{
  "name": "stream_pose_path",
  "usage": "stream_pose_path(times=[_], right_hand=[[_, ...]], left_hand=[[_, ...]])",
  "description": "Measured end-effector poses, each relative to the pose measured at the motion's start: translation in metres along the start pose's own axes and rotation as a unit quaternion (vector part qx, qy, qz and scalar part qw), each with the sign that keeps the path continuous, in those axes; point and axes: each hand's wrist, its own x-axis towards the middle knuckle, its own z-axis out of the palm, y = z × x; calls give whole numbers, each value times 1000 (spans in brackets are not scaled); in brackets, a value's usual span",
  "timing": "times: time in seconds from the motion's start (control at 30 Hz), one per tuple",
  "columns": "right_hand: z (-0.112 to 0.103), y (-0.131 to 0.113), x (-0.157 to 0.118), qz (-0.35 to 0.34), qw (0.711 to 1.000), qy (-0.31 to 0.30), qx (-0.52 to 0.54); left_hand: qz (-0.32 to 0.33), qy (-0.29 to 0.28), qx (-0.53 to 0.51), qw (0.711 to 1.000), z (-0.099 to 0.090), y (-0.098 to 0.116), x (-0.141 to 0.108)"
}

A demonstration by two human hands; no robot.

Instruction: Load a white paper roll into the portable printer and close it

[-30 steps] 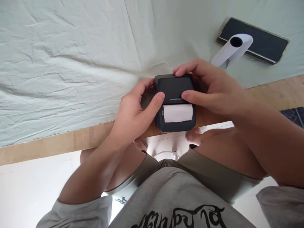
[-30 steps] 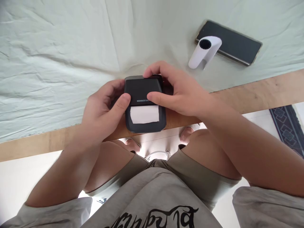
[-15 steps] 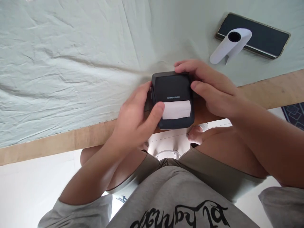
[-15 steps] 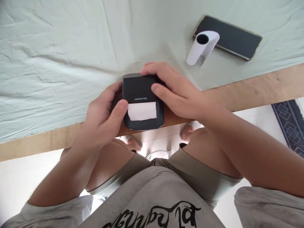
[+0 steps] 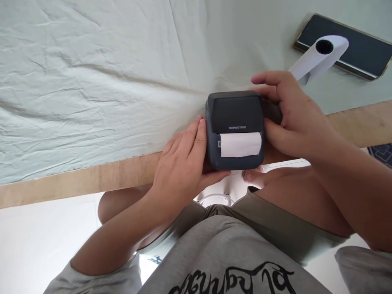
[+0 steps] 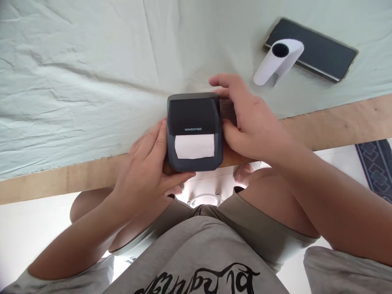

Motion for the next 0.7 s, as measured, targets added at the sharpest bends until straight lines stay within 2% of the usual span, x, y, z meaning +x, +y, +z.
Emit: stream_pose_path(times=[0.17,0.43,0.7], right_hand=[[-2,1,0,16,1000,-17,-2],[1,1,0,37,999,-6,20],[0,3,5,39,998,-45,22]], left_hand=[[0,9,-9,1000,-1,2,2],[-22,5,-23,999,-2,3,3],[-45,8,-67,997,-5,-3,9]])
